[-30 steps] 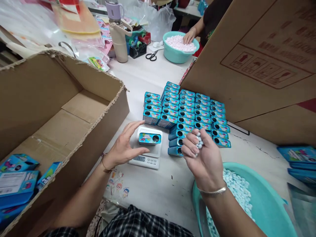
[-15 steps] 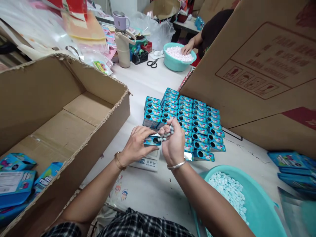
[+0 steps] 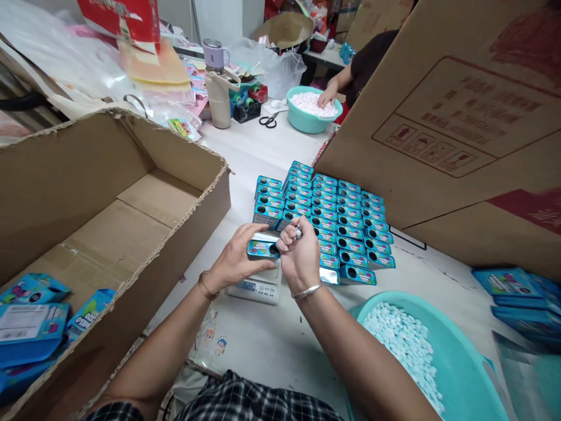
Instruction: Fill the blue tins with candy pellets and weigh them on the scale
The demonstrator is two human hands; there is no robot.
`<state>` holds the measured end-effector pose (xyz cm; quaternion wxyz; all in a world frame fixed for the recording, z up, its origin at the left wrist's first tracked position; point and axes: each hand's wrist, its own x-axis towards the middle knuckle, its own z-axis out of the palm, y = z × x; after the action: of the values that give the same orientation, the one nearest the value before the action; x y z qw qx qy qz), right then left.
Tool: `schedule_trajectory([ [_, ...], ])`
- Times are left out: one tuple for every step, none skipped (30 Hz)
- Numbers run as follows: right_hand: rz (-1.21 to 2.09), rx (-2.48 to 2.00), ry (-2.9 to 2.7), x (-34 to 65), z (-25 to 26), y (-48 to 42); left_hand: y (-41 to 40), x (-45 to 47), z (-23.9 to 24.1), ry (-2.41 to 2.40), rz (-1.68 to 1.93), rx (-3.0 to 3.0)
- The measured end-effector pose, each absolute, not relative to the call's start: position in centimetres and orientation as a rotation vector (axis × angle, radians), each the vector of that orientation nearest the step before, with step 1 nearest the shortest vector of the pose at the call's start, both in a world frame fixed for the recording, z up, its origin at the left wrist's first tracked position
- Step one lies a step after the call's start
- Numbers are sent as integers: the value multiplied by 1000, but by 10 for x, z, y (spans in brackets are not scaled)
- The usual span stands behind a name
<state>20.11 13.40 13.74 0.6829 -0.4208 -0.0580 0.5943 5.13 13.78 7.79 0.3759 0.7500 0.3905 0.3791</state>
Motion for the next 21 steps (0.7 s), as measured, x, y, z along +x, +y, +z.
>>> schedule_trajectory([
  [1386, -928, -43, 205, 139, 134, 139, 47, 73, 1011, 1020, 1820],
  [1432, -903, 29, 210, 141, 134, 142, 43, 66, 1040, 1075, 1700],
  [1464, -869, 80, 216, 144, 132, 146, 40, 58, 1079, 1120, 1577],
  [1484, -830, 109, 222, 146, 130, 150, 37, 49, 1120, 1145, 1466],
  [1497, -793, 122, 228, 149, 127, 155, 37, 39, 1163, 1140, 1377],
  [1504, -762, 119, 234, 152, 122, 160, 37, 29, 1192, 1119, 1327],
  [1506, -740, 107, 240, 155, 116, 165, 39, 20, 1205, 1087, 1302],
  [1505, -728, 89, 246, 158, 110, 169, 42, 12, 1204, 1052, 1295],
  [1502, -723, 68, 252, 160, 102, 171, 46, 7, 1193, 1023, 1296],
  [1495, -720, 45, 257, 162, 94, 172, 50, 3, 1181, 1002, 1293],
  [1483, -721, 23, 263, 162, 85, 171, 54, 0, 1172, 987, 1290],
  [1470, -724, 3, 268, 163, 76, 168, 58, -1, 1163, 976, 1288],
  [1455, -728, -15, 272, 162, 67, 163, 62, -1, 1155, 971, 1288],
  [1441, -735, -30, 276, 161, 58, 156, 66, -1, 1148, 966, 1289],
  [1427, -744, -38, 280, 160, 50, 148, 69, -1, 1141, 963, 1292],
  [1419, -754, -39, 283, 159, 42, 138, 73, -1, 1135, 961, 1297],
  [1418, -766, -30, 286, 158, 35, 128, 76, -1, 1134, 965, 1302],
  [1419, -775, -14, 288, 158, 29, 117, 80, -2, 1136, 973, 1307],
  [1419, -781, 5, 289, 157, 24, 107, 84, -3, 1142, 985, 1310],
  [1416, -784, 23, 291, 158, 19, 96, 87, -4, 1149, 998, 1311],
  [1411, -785, 38, 292, 158, 14, 86, 91, -5, 1156, 1012, 1311],
])
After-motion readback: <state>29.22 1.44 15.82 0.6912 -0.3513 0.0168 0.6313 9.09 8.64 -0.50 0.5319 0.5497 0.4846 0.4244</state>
